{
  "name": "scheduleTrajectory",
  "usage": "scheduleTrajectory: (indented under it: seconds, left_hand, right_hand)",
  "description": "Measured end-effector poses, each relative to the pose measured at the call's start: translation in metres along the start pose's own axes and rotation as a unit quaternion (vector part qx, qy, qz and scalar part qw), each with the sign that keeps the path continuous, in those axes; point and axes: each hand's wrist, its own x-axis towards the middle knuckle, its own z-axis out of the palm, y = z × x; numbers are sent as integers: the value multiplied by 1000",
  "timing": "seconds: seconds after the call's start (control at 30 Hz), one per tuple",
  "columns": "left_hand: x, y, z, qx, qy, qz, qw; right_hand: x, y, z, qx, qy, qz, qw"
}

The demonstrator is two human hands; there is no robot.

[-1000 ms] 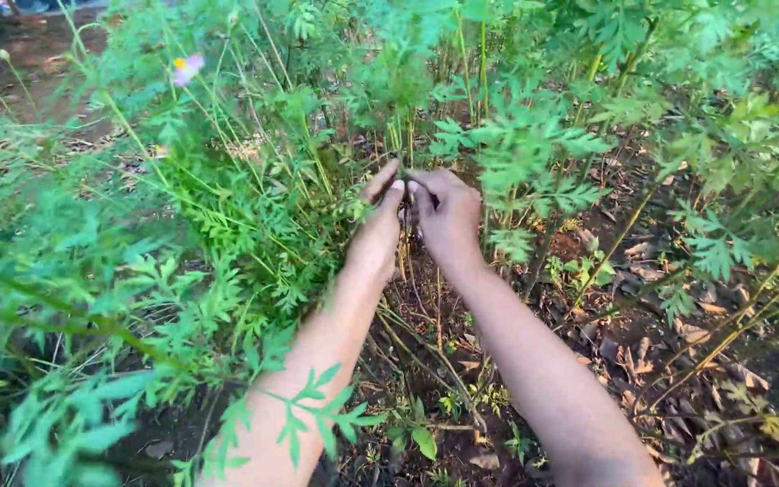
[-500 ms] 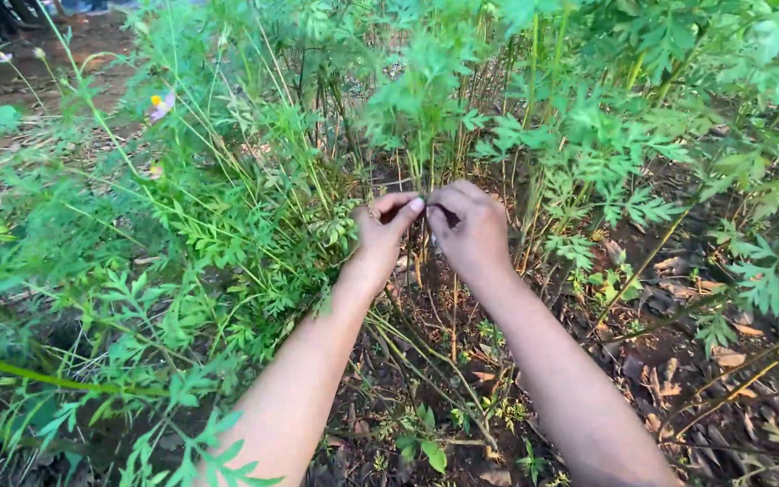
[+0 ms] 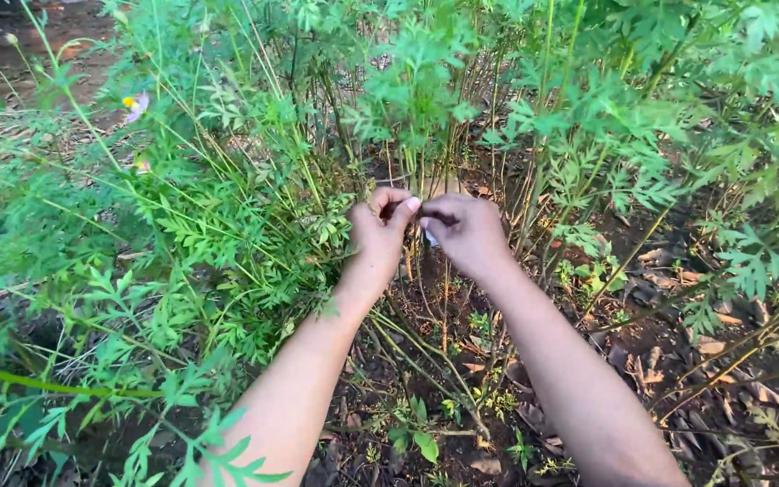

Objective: Plucking weeds or leaves from plants in an outdoor garden area.

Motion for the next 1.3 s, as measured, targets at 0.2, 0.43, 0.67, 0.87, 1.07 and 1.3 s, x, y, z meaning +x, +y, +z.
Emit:
scheduleTrajectory:
  seconds: [0.2, 0.43, 0.67, 0.87, 1.07, 1.3]
  left_hand:
    - [-17, 47, -14, 113, -16, -12, 993]
    - [-14, 16, -21, 71, -70, -95, 991]
    - [-12, 46, -11, 46, 39, -30, 998]
    - [7, 41, 3, -61, 34, 15, 997]
    - [15, 55, -2, -140, 3, -56, 989]
    - [15, 3, 1, -123, 113, 41, 985]
  right_hand:
    - [1, 7, 3, -282, 9, -221, 933]
    - [2, 15, 12, -364, -48, -126, 922]
    - [23, -7, 11, -154, 48, 57, 985]
    - [49, 4, 22, 103, 50, 61, 992]
    - [65, 46, 32, 55, 25, -11, 998]
    - [55, 35, 24, -57, 27, -52, 997]
